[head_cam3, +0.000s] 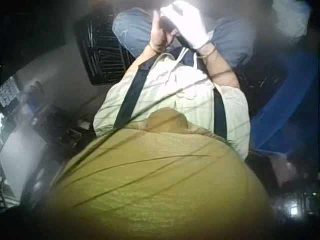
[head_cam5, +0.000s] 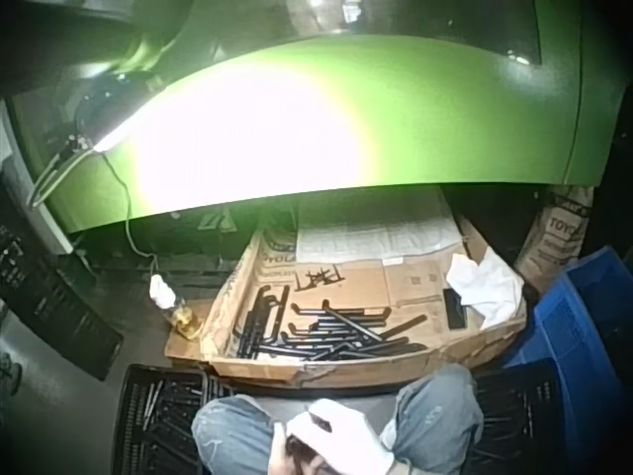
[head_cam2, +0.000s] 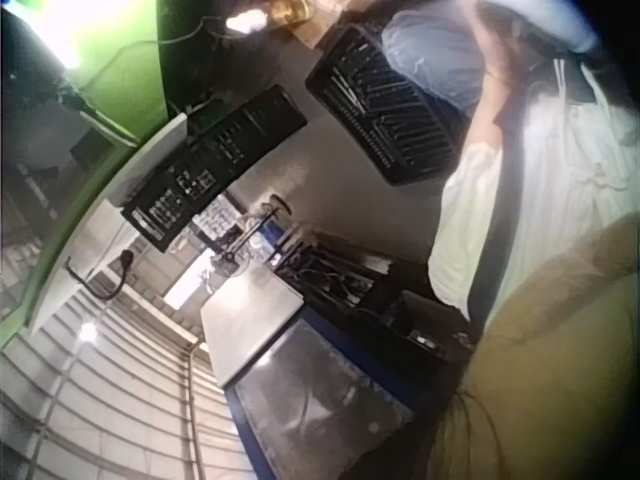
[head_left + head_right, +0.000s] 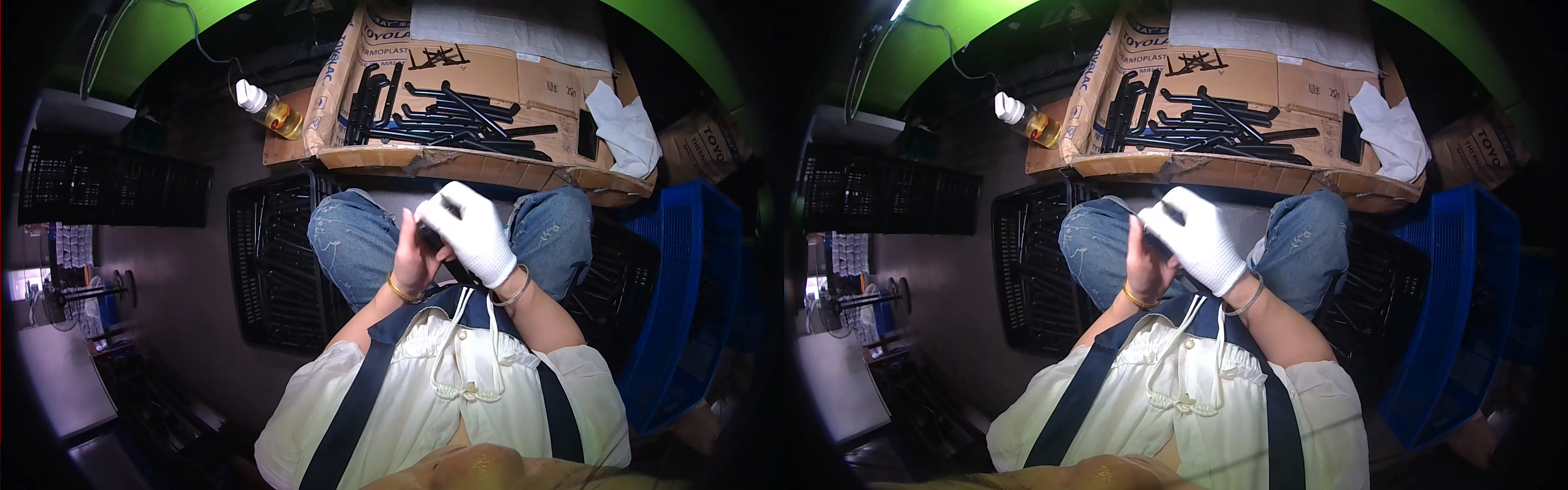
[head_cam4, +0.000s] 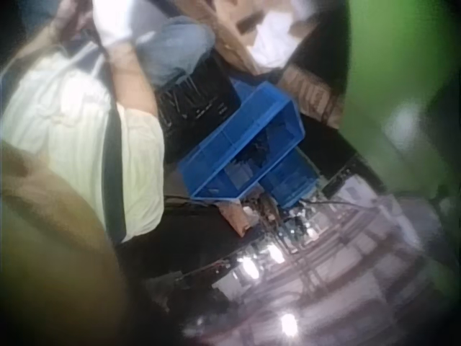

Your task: Inspecting and organizing L-shaped plastic or metal components from a cardboard box.

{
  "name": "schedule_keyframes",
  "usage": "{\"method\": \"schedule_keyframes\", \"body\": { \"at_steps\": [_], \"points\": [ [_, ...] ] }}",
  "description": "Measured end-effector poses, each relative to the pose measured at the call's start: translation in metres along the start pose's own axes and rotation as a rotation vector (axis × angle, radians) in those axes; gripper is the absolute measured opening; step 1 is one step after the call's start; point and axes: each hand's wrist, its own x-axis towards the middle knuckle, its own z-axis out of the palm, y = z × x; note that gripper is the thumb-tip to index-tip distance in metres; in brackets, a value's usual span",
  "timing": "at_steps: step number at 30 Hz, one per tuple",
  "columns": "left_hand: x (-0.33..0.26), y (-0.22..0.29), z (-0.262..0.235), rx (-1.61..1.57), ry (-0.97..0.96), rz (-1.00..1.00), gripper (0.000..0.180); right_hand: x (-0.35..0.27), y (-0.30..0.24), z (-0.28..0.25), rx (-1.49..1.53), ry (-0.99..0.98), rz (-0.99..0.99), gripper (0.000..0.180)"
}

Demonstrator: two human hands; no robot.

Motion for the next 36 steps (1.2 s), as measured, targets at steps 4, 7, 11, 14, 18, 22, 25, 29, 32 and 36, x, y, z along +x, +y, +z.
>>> {"method": "schedule_keyframes", "body": {
  "at_steps": [4,7,11,14,18,22,25,29,32,36],
  "points": [
    [0.025,0.03,-0.01,-0.376,-0.272,-0.028,0.057,-0.009,0.023,-0.005,-0.106,0.146,-0.165,0.013],
    [0.036,0.047,-0.016,-0.474,-0.317,-0.089,0.055,-0.031,0.034,-0.01,-0.332,-0.059,-0.107,0.027],
    [0.037,0.053,-0.017,-0.464,-0.344,-0.079,0.055,-0.049,0.051,-0.006,-0.454,-0.267,0.114,0.037],
    [0.035,0.05,-0.015,-0.425,-0.308,-0.05,0.055,-0.049,0.046,-0.005,-0.467,-0.28,0.122,0.035],
    [0.032,0.044,-0.004,-0.297,-0.168,0.126,0.058,-0.045,0.053,-0.006,-0.388,-0.291,0.143,0.035],
    [0.024,0.043,0.004,-0.202,-0.067,0.251,0.061,-0.047,0.063,-0.001,-0.259,-0.302,0.14,0.036],
    [0.022,0.041,0.008,-0.176,0.007,0.301,0.061,-0.046,0.072,0.001,-0.219,-0.335,0.143,0.036],
    [0.019,0.04,0.01,-0.117,0.067,0.344,0.057,-0.046,0.066,0.004,-0.237,-0.334,0.125,0.035],
    [0.019,0.045,0.008,-0.142,0.022,0.325,0.056,-0.05,0.058,0.008,-0.421,-0.252,0.025,0.034],
    [0.021,0.05,0.0,-0.223,-0.079,0.271,0.06,-0.053,0.052,0.014,-0.468,-0.217,0.009,0.032]
  ]
}}
